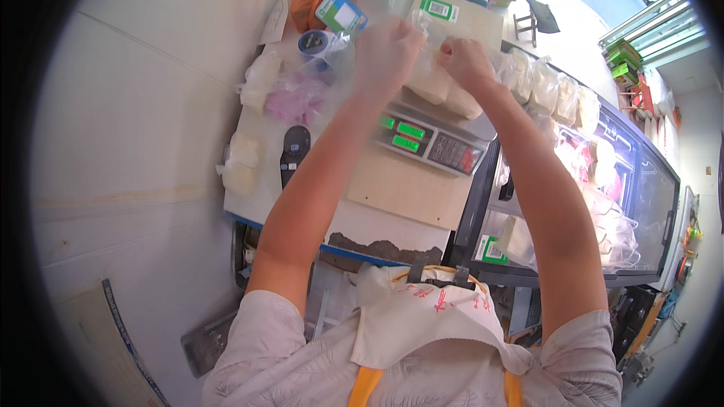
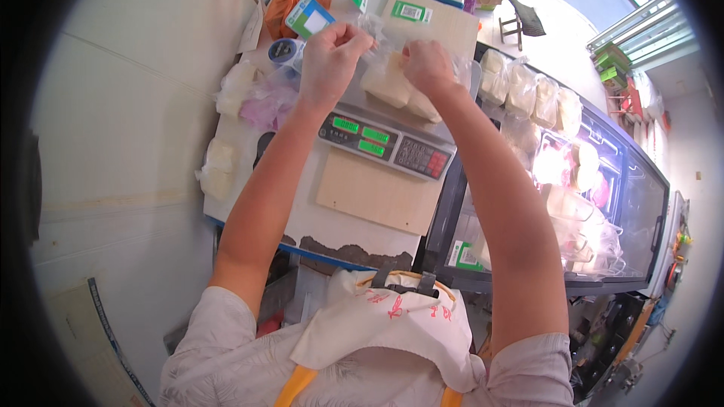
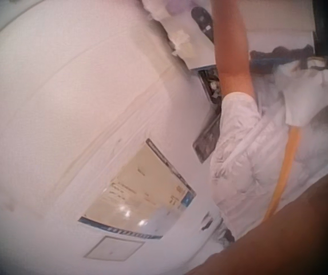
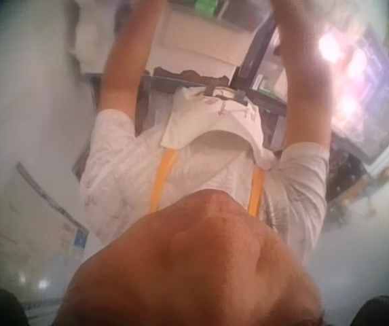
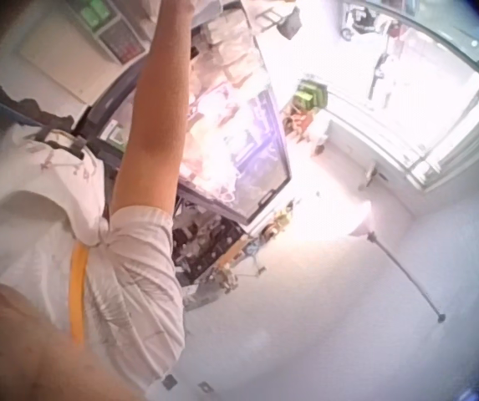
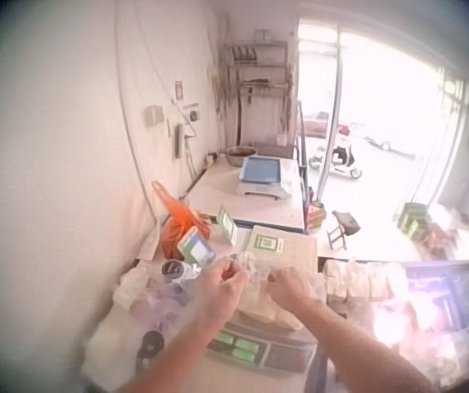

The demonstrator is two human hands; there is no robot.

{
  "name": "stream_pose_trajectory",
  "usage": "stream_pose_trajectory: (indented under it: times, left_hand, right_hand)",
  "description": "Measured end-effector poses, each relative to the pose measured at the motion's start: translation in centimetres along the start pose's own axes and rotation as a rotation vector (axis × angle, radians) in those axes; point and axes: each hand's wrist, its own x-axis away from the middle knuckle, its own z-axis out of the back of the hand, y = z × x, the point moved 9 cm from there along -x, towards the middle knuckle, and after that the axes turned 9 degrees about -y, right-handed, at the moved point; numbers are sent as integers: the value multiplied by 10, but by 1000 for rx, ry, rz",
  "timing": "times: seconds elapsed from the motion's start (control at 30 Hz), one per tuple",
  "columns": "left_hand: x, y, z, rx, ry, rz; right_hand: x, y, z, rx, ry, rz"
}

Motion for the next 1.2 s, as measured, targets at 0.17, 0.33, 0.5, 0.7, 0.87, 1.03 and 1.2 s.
stream_pose_trajectory:
  times: [0.17, 0.33, 0.5, 0.7, 0.87, 1.03, 1.2]
  left_hand:
    - [-4, 17, -7, -104, -49, 11]
    - [2, 18, -1, -71, -36, -22]
    - [1, 16, 0, -83, -33, -17]
    - [2, 13, 0, -92, -34, -7]
    - [3, 16, -2, -90, -27, 0]
    - [2, 11, -1, -144, -107, 47]
    - [17, 27, 20, -215, -1, 37]
  right_hand:
    - [-14, 27, -16, 15, 10, 29]
    - [-12, 8, -7, 105, -83, -1]
    - [-9, 10, -3, -23, -52, -17]
    - [-5, 4, 3, -52, -22, -15]
    - [1, -9, 7, 73, 78, 110]
    - [18, -14, 24, -72, -93, 207]
    - [86, -50, 109, -185, -27, 247]
